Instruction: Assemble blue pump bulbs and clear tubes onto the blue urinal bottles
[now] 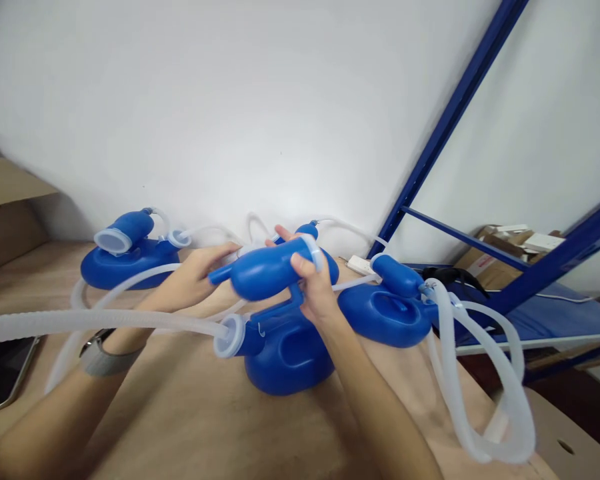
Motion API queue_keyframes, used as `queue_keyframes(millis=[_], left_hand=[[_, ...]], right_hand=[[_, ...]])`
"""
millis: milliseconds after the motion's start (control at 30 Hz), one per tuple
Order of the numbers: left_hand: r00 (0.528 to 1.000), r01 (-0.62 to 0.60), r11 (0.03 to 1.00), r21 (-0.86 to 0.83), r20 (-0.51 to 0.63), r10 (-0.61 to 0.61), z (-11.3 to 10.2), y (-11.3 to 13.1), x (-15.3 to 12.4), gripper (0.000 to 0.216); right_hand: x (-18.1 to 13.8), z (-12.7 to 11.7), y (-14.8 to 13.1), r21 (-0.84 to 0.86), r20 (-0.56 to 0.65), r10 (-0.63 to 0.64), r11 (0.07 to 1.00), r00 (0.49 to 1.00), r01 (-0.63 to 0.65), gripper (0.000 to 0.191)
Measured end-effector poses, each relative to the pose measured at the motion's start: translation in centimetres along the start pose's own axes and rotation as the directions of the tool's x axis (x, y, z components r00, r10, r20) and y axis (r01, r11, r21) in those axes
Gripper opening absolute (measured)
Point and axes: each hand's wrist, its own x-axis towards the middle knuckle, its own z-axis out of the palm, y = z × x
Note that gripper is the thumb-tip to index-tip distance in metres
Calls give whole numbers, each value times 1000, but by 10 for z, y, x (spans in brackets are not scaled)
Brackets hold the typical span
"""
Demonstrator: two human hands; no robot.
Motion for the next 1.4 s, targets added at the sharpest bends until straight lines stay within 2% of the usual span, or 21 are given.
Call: queue_keyframes(millis=[100,133,200,400,533,767,900,1133,1267,1400], left_hand=[[995,93,983,161,22,-98,-18,-10,-6,41],[995,89,975,201,36,-98,-23,-11,-8,44],[997,53,963,263,32,-64,-30,-10,-10,48],[999,21,924,383,-39,-7,-22,5,-10,48],[996,-5,896,444,-81,46,-20,8,-11,44],[998,11,920,392,-56,12,-20,9,-11,42],[996,15,932,362,-84,17,-17,8,-10,42],[994,17,885,466,-104,36,-14,8,-10,42],[994,-25,906,423,-90,69,-13,13,-10,39],[997,-17,904,428,-65,50,-10,22,-9,45]], right_hand=[[15,-16,-13,-58,-290,-81,996,954,67,40],[18,-21,-16,-69,-347,-110,993,932,91,39],[22,-26,-19,-85,-381,-141,989,914,117,41],[13,-13,-16,-138,-330,-121,987,936,79,44],[12,-10,-18,-155,-328,-149,983,933,102,43],[12,-14,-21,-187,-232,-267,956,935,227,43],[11,-15,-19,-168,-225,-260,960,939,226,44],[9,-20,-18,-198,-152,-316,938,937,284,46],[5,-19,-21,-160,-126,-265,957,956,244,51],[1,-17,-23,-114,-44,-253,962,966,247,62]])
